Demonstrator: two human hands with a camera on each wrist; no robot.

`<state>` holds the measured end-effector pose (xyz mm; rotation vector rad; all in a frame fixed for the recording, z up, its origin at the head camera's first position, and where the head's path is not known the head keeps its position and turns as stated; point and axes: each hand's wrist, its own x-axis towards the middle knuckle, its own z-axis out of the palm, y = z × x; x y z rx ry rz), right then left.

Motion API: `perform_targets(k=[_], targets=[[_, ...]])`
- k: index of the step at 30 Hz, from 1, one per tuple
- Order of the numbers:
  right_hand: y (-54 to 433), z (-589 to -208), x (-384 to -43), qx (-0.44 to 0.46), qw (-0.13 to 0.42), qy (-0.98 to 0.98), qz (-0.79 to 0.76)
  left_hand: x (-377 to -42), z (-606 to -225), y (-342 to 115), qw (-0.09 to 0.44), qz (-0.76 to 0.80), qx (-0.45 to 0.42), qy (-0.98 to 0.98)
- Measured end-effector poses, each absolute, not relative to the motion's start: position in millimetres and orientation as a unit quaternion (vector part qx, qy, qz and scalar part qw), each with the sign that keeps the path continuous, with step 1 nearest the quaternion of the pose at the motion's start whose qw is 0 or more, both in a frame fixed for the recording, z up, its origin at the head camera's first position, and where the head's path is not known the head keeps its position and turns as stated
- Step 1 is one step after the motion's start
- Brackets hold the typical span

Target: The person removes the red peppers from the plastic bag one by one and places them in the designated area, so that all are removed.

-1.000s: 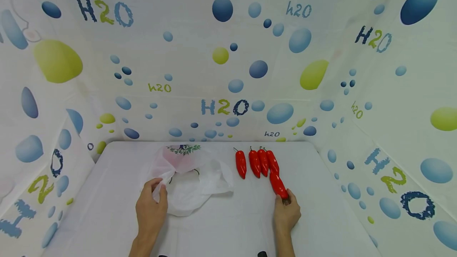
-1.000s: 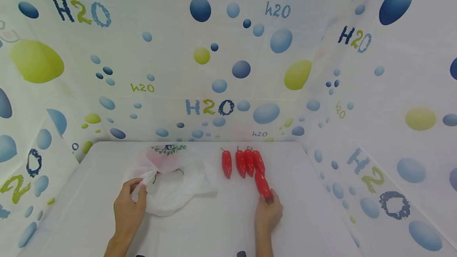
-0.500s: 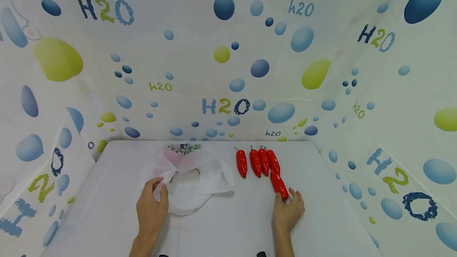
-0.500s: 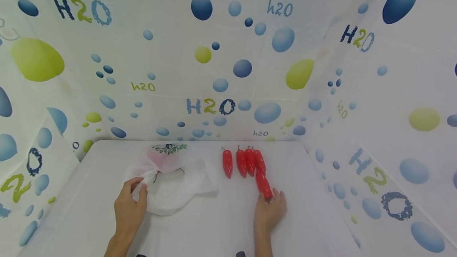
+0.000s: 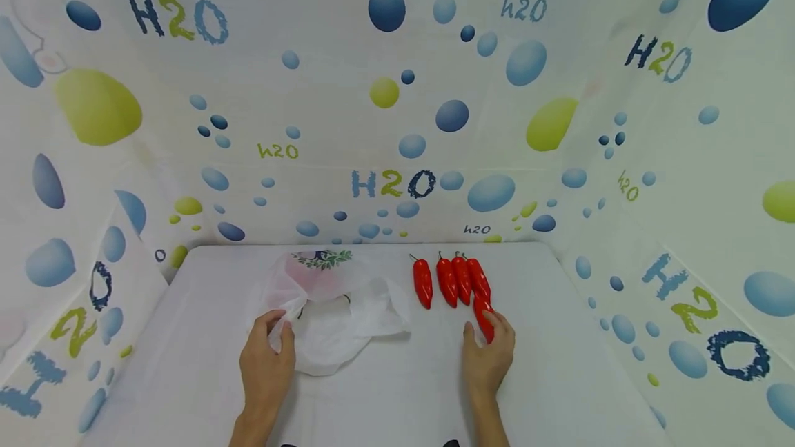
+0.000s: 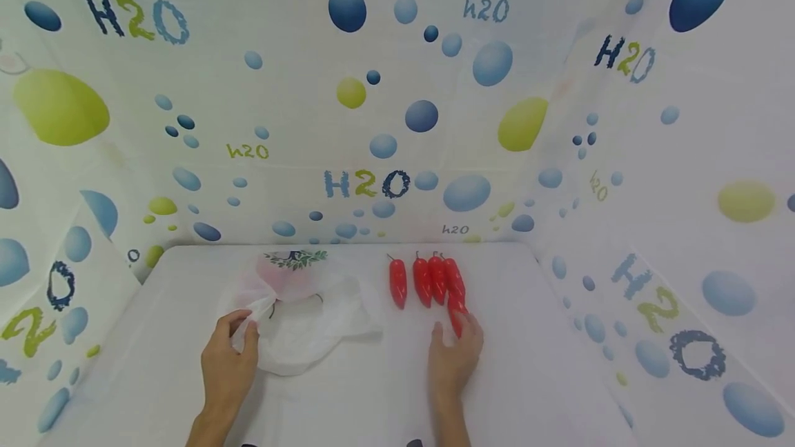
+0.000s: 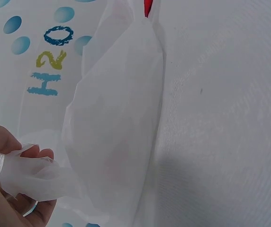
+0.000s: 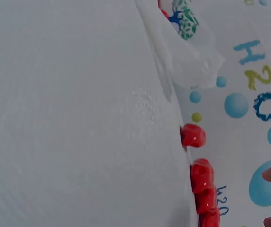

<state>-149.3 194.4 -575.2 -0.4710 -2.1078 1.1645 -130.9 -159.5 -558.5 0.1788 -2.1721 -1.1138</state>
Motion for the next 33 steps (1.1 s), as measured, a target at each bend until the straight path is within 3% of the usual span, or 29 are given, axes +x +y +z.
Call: perform_targets(k=[14,33], targets=[[141,-554,-157,0.003,0.352,-0.824,0.444,-130,-555,-160,0.347,-0.421,0.069,-0.835],[114,-543,-168,0.094,0.333,-0.814,0.467,-129,-555,-159,0.348,-0.425,0.068,-0.833]])
